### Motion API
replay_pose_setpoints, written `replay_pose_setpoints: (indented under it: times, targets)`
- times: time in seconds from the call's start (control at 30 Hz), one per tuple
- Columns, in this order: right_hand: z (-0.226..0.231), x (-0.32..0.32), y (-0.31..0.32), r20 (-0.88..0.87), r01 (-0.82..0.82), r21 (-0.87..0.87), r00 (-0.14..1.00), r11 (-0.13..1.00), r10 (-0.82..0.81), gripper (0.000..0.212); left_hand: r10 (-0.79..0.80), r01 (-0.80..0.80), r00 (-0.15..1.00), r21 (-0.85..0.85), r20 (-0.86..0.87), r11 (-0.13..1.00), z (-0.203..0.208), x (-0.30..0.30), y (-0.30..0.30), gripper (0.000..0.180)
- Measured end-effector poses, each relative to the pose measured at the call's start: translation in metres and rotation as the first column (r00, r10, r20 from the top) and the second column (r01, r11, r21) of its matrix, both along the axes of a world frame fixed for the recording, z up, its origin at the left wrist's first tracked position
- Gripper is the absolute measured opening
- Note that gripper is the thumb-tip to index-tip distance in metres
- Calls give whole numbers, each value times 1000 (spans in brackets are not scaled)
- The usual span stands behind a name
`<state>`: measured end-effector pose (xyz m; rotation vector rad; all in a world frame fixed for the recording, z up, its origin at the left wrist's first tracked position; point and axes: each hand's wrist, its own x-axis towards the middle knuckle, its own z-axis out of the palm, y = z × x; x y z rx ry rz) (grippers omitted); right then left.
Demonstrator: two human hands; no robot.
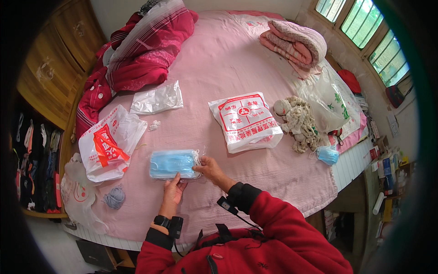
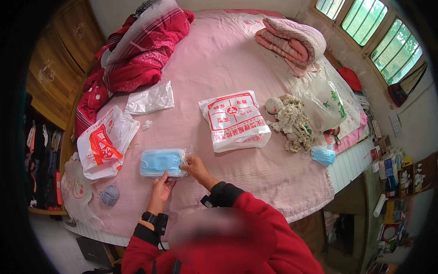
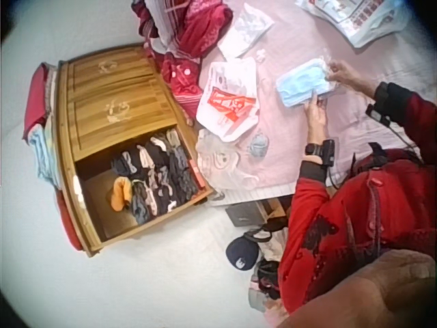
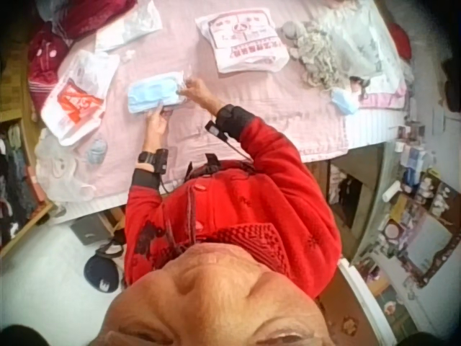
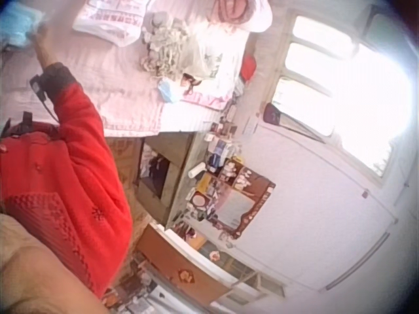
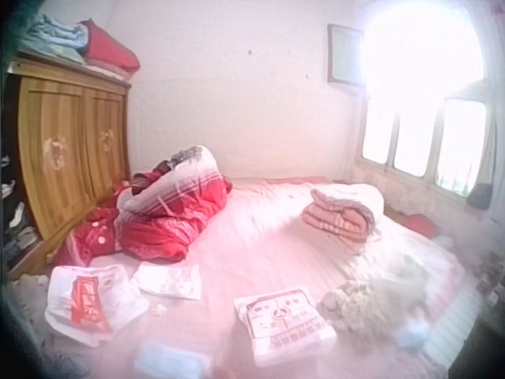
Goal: The person unpacks a blue face mask from a plastic wrapper and places it into a white plastic bag. They then pick up a bundle of white string, untangle it, fold it, and place it into the same bag.
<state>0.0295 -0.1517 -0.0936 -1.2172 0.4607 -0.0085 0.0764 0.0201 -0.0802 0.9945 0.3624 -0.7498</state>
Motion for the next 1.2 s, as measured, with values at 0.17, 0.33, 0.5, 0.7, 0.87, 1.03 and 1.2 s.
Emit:
replay_pose_setpoints:
  times: [0.17,0.33,0.5,0.7,0.87,1.03,1.2]
  targets:
    - [2,-1,2,28,31,-46,999,998,-30,17,-72,70,996,-43,-52,997,3,-8,-9,24]
    - [15,-6,-1,40,33,41,999,999,-35,19,-108,106,992,-33,-71,994,4,-11,-13,21]
    - [10,-11,-4,-32,-2,-96,999,995,-1,23,-138,140,985,11,-106,990,7,-21,-16,22]
    - [-2,-24,-15,4,26,-240,1000,970,-26,34,-613,614,786,228,-82,756,23,-22,-11,32]
    - [3,-74,-57,71,93,-338,995,937,-73,36,-713,611,700,491,30,621,56,2,-1,30]
    - [10,-121,-109,-52,246,-167,965,955,-257,28,-632,338,634,575,445,745,86,9,-40,21]
    - [25,-145,-165,117,397,-284,918,873,-380,32,-686,201,280,658,671,726,97,-7,-115,21]
